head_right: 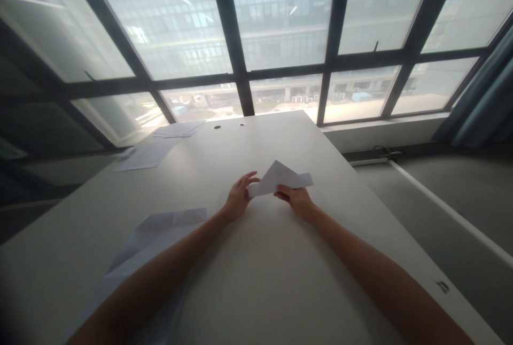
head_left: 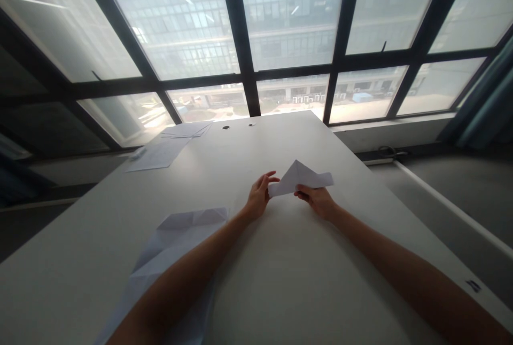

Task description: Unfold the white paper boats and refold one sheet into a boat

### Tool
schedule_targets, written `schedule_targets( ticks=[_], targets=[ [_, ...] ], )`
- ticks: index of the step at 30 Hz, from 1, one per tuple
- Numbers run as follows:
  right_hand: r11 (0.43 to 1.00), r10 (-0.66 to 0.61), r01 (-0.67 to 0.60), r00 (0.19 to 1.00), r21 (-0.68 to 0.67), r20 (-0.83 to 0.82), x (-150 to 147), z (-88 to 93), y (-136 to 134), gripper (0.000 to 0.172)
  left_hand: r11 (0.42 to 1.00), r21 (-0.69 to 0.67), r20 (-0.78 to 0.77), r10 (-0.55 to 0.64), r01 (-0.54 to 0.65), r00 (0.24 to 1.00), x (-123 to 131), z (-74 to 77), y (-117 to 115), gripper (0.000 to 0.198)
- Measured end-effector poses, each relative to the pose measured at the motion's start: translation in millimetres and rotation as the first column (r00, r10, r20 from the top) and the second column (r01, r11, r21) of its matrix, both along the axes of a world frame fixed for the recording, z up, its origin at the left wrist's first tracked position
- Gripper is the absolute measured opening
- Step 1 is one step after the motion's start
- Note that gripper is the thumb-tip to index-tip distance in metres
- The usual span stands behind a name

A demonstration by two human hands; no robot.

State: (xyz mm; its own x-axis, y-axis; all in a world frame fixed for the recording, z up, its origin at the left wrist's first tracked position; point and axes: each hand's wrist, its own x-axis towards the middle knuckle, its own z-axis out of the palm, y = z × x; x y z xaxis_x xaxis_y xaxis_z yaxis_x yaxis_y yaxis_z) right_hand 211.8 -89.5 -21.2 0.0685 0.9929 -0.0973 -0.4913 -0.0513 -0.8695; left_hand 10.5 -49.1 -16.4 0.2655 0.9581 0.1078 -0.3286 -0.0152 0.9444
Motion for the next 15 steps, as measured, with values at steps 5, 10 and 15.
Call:
schedule_targets(
  ticks=[5, 10, 15],
  targets=[
    [0.997, -0.080, 0.080, 0.994, 0.000, -0.070, 6.1, 0.6, 5.6, 0.042, 0.993, -0.103, -0.006, -0.065, 0.064, 0.998, -3.5, 1.6, 2.2, 0.043],
    [0.996, -0.094, 0.094, 0.995, 0.009, -0.046, 7.2, -2.7, 8.3, 0.041, 0.996, -0.046, -0.074, -0.075, 0.072, 0.994, -3.4, -0.8, 1.1, 0.054],
    [0.993, -0.116, 0.117, 0.993, 0.019, -0.027, 6.6, -3.6, 9.1, 0.043, 0.999, -0.031, -0.096, -0.022, 0.019, 0.995, -1.3, -1.2, 0.6, 0.044]
  ],
)
